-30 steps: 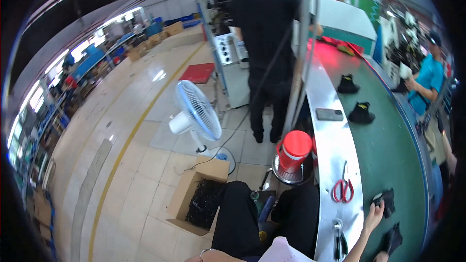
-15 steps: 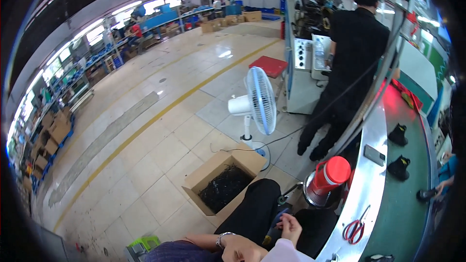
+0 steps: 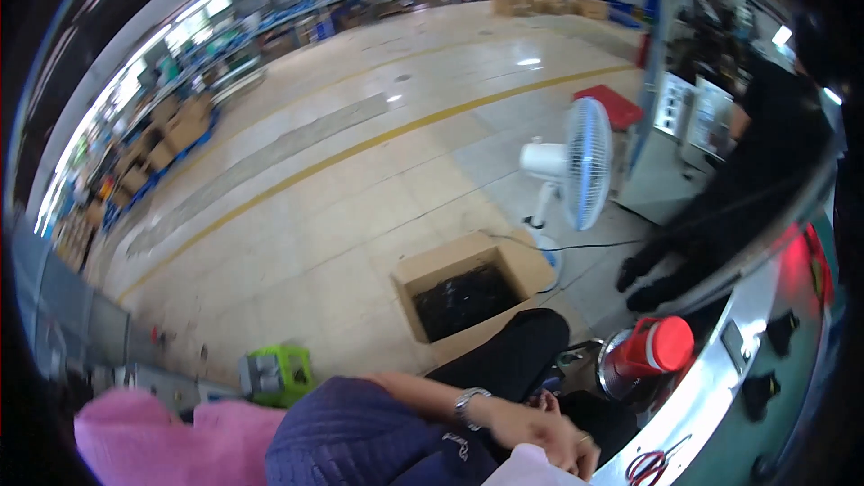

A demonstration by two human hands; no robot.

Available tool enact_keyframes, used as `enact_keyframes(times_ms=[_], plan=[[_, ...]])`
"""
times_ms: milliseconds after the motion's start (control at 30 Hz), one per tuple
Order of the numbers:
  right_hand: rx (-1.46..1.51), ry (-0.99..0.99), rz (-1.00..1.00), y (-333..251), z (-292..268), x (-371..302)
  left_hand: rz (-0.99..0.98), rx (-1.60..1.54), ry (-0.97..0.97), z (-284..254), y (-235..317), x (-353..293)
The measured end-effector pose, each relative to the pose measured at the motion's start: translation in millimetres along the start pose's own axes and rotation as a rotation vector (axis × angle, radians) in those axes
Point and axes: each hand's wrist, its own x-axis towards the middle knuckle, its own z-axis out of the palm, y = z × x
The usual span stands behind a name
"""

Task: Manually assemble and finish a shoe upper by trimming excess material and smoothing edges.

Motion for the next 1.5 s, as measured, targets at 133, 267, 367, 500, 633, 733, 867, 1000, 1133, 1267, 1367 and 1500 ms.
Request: enact_keyframes(times_ms=[133, 267, 367, 500, 633, 733, 867, 1000, 1133, 1267, 1367, 1500], plan=[[-0.040, -0.205, 0.019, 1, -8, 5, -0.515, 0.137, 0.310, -17, -71, -8], [-0.020, -0.312, 0.025, 5, -7, 10, -0.736, 0.981, 0.594, -27, -183, -60], [0.029, -0.334, 0.018, 5, -10, 14, -0.653, 0.771, 0.735, -40, -204, -98], [0.100, -0.357, 0.009, 7, -10, 16, -0.735, 0.668, 0.843, -59, -237, -120], [0.177, -0.377, -0.006, 6, -6, 22, -0.708, 0.579, 0.833, -60, -245, -120], [0.241, -0.385, -0.027, 6, -4, 23, -0.685, 0.615, 0.853, -59, -246, -124], [0.340, -0.330, -0.061, 8, -15, 23, -0.612, 0.671, 0.851, -61, -241, -120], [0.102, -0.236, -0.260, 4, -23, 14, -0.603, 0.712, 0.846, -63, -249, -124], [0.015, -0.216, -0.323, -13, -12, -4, -0.661, 0.679, 0.823, -60, -240, -124], [0.017, -0.206, -0.336, -17, -9, -8, -0.646, 0.680, 0.826, -58, -242, -125], [-0.043, -0.153, -0.330, -26, -3, -14, -0.657, 0.722, 0.829, -57, -238, -124], [-0.315, -0.048, -0.334, -16, -5, -9, -0.740, 0.750, 0.822, -57, -235, -124]])
